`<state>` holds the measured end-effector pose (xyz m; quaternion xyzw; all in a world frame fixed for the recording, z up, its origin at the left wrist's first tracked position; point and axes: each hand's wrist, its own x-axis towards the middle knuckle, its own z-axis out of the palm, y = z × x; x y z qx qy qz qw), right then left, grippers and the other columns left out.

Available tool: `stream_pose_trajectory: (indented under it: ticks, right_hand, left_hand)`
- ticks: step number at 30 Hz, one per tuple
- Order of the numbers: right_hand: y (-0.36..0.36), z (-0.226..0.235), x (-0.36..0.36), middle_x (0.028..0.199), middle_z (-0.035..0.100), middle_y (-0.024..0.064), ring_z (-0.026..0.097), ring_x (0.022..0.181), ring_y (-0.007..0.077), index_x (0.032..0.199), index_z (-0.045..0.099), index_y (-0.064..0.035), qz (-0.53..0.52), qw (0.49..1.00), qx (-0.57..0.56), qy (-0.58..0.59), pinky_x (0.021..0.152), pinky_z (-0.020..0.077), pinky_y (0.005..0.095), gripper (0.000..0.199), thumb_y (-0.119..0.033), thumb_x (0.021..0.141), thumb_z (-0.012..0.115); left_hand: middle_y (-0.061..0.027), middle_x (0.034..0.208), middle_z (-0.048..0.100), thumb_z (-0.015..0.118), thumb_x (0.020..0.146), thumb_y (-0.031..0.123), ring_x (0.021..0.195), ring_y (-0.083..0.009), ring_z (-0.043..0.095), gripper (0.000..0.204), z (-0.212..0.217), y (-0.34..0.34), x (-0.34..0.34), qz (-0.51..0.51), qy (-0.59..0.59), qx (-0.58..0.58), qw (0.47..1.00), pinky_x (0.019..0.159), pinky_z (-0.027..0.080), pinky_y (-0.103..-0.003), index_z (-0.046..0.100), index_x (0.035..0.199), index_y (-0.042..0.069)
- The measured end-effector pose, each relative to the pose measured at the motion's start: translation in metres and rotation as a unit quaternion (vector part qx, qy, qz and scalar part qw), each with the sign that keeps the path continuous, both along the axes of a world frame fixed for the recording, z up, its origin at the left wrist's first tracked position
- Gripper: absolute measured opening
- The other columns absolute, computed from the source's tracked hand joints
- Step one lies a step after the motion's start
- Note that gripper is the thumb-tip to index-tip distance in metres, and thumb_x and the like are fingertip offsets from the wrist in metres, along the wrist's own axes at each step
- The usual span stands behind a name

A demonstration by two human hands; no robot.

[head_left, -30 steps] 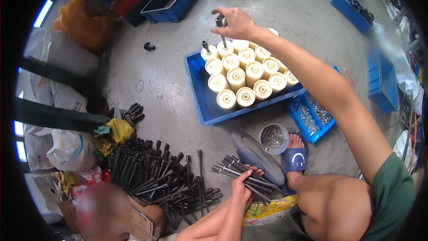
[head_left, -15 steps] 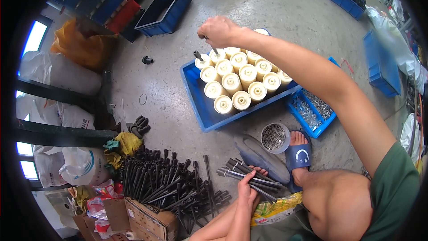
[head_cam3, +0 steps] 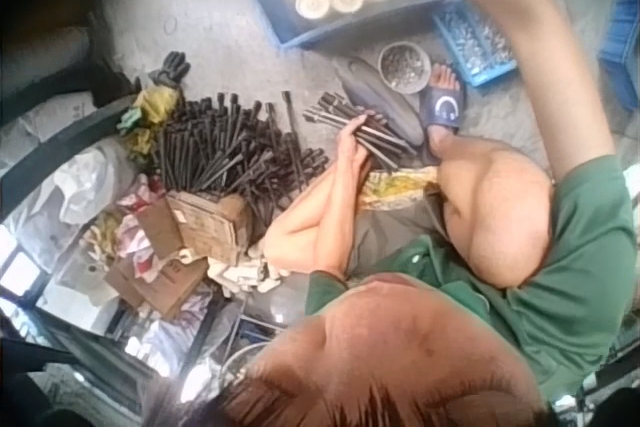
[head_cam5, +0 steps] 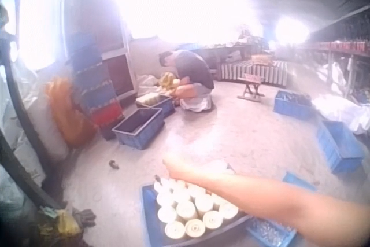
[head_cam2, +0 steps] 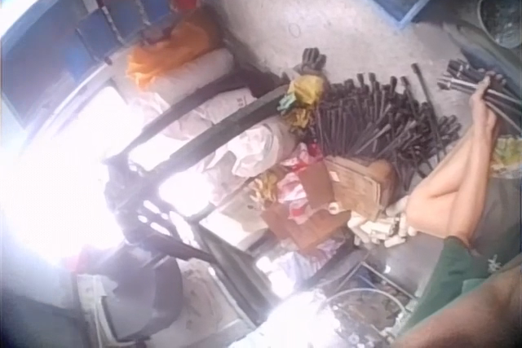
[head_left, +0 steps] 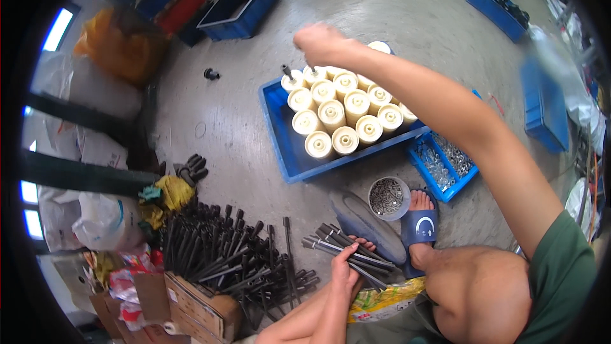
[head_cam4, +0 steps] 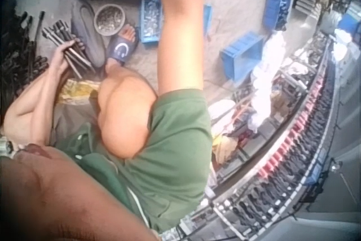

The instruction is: The person assembles metal rods into a circular plastic base, then inserts small screws into the top of each rod by hand.

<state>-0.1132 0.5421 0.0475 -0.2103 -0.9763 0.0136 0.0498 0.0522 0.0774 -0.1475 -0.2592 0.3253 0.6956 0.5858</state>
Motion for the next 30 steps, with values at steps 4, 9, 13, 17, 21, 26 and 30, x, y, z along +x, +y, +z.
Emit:
stream_pose_trajectory:
  ticks: [4,9,13,17,21,26,30]
  right_hand:
    - [-0.044,-0.006,0.042,0.09,0.076,0.0185,0.074,0.085,0.0371,0.095,0.075,-0.0032,0.032,0.969,-0.061,0.236,0.075,0.0587,0.0467,0.027,-0.029,0.09,0.073]
    - [-0.2,-0.056,0.143,0.092,0.077,0.0184,0.076,0.086,0.0344,0.106,0.076,-0.0036,0.139,0.905,-0.397,-0.063,0.08,0.0591,0.0441,0.039,-0.039,0.088,0.078]
    - [-0.27,-0.099,0.181,0.092,0.076,0.0185,0.074,0.084,0.0318,0.11,0.072,0.0025,0.1,0.864,-0.474,-0.134,0.078,0.0583,0.0409,0.056,-0.044,0.081,0.085]
    - [-0.272,-0.106,0.191,0.084,0.074,0.014,0.067,0.07,0.0164,0.107,0.071,0.0044,0.035,0.808,-0.556,-0.191,0.069,0.0551,0.0336,0.043,-0.031,0.087,0.084]
    - [-0.242,-0.093,0.19,0.078,0.072,0.014,0.07,0.073,0.0181,0.096,0.071,0.0041,0.004,0.81,-0.58,-0.086,0.069,0.0552,0.036,0.029,-0.024,0.093,0.078]
    - [-0.175,0.0,0.144,0.093,0.074,0.0056,0.07,0.083,0.0136,0.109,0.071,0.0017,-0.044,0.791,-0.579,0.19,0.075,0.0582,0.0314,0.024,-0.02,0.1,0.071]
    - [-0.098,0.032,0.115,0.109,0.076,0.0178,0.074,0.103,0.0219,0.119,0.068,0.0072,-0.022,0.845,-0.402,0.351,0.088,0.0606,0.0328,0.027,-0.014,0.103,0.065]
  left_hand:
    - [-0.021,0.108,0.068,0.063,0.085,-0.005,0.106,-0.0414,0.068,0.037,-0.005,0.0,0.003,0.01,-0.006,-0.012,1.0,0.103,0.054,-0.06,0.058,0.12,0.003]
    - [-0.0222,0.107,0.069,0.06,0.085,-0.003,0.106,-0.045,0.07,0.037,0.019,-0.002,-0.004,0.013,0.011,0.025,1.0,0.105,0.054,-0.059,0.058,0.122,-0.004]
    - [-0.0237,0.115,0.07,0.061,0.091,0.006,0.109,-0.0396,0.071,0.046,0.015,-0.009,-0.001,-0.019,0.036,0.08,0.996,0.104,0.056,-0.055,0.055,0.135,-0.005]
    - [-0.0245,0.119,0.069,0.061,0.091,0.004,0.11,-0.0387,0.071,0.051,0.029,-0.006,-0.003,-0.011,0.043,0.122,0.992,0.099,0.06,-0.052,0.051,0.141,-0.004]
    - [-0.0249,0.117,0.068,0.063,0.09,-0.001,0.108,-0.04,0.071,0.037,0.031,0.006,-0.003,0.009,0.039,0.089,0.995,0.099,0.06,-0.052,0.055,0.126,-0.002]
    - [-0.0252,0.11,0.069,0.064,0.09,-0.002,0.106,-0.0428,0.072,0.026,0.021,-0.006,0.002,0.018,0.043,0.024,0.999,0.097,0.06,-0.056,0.055,0.115,0.001]
    - [-0.0223,0.104,0.07,0.064,0.091,-0.001,0.098,-0.0396,0.073,0.027,0.016,0.006,0.0,-0.015,0.06,0.006,0.998,0.092,0.062,-0.054,0.056,0.116,0.001]
